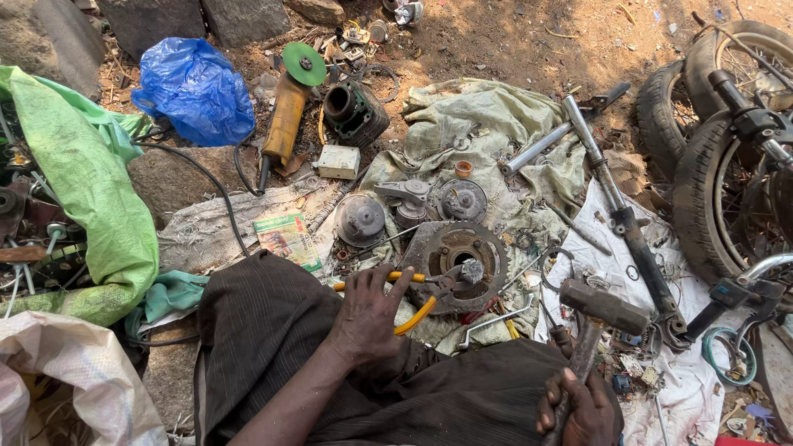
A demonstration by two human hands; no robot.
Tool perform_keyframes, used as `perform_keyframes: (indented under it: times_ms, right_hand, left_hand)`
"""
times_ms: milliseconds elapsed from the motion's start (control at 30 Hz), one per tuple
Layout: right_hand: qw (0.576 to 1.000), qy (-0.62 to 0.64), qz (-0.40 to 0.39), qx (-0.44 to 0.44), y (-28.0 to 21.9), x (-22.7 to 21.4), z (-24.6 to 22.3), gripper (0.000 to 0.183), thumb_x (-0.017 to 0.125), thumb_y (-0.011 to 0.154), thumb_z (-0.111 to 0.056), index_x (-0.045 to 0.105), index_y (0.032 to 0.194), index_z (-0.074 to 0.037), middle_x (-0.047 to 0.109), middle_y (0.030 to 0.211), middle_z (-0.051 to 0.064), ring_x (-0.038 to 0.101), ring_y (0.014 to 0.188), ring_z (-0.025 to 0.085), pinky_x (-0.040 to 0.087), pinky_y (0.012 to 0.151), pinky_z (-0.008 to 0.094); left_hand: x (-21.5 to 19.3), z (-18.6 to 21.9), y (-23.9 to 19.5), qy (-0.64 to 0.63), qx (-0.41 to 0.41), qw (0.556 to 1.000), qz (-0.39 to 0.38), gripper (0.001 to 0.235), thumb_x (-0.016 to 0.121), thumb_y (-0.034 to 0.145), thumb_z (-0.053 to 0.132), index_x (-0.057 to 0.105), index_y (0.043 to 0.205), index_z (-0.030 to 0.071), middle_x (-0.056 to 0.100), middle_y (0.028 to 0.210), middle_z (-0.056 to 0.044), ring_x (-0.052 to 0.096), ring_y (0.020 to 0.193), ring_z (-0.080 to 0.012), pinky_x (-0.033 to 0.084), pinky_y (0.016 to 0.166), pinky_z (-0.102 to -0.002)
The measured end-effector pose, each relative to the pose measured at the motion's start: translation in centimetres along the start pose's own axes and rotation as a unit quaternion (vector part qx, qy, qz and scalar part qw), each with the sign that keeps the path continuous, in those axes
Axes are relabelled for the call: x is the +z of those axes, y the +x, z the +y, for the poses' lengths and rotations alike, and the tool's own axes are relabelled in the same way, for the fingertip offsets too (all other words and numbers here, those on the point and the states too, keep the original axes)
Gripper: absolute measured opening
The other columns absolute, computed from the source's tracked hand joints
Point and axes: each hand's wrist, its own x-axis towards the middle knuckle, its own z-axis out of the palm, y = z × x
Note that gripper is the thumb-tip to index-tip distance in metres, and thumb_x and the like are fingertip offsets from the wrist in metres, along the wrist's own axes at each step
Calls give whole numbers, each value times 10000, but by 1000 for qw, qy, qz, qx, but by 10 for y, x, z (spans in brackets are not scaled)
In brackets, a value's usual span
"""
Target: The person sits on the ground and uses a wrench and hammer to work on a circular metal mechanical part. They repeatedly tighten or adjust components within the part and occasionally tap it with a hammer.
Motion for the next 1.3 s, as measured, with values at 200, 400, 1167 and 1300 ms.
perform_keyframes:
  times_ms: [200, 400, 1167, 1300]
  right_hand:
    - [991, -103, 54, -60, -33, 16, -2, 516, 550, 956, -128, 487, 1452, -1, 514, 598, 161, 498, 351, 236, 418, 310, 390]
    - [987, -137, 49, -63, -49, 24, -30, 548, 579, 937, -178, 462, 1459, -62, 527, 570, 160, 548, 340, 238, 434, 287, 381]
    - [964, -214, 124, -99, -78, 58, -50, 610, 640, 922, -213, 468, 1463, 10, 546, 601, 154, 554, 390, 225, 450, 333, 364]
    - [961, -224, 112, -115, -77, 57, -46, 624, 640, 916, -217, 480, 1470, 20, 547, 594, 161, 557, 384, 237, 450, 333, 363]
  left_hand:
    - [11, -8, -11, 9, 6, 1000, 20, 1141, 848, 541, 222, 306, 1539, 111, 375, 1364, -266, 408, 1264, -443, 323, 1076, -591]
    - [19, -14, -12, 1, -3, 1000, 13, 1174, 846, 543, 242, 284, 1567, 129, 387, 1357, -245, 433, 1234, -429, 338, 1063, -588]
    - [25, -20, -19, -24, 22, 999, 41, 1091, 852, 625, 241, 307, 1562, 118, 377, 1393, -269, 406, 1260, -442, 316, 1059, -596]
    - [24, -21, -18, -23, 20, 999, 43, 1110, 831, 600, 211, 310, 1575, 119, 386, 1394, -265, 418, 1245, -428, 330, 1052, -582]
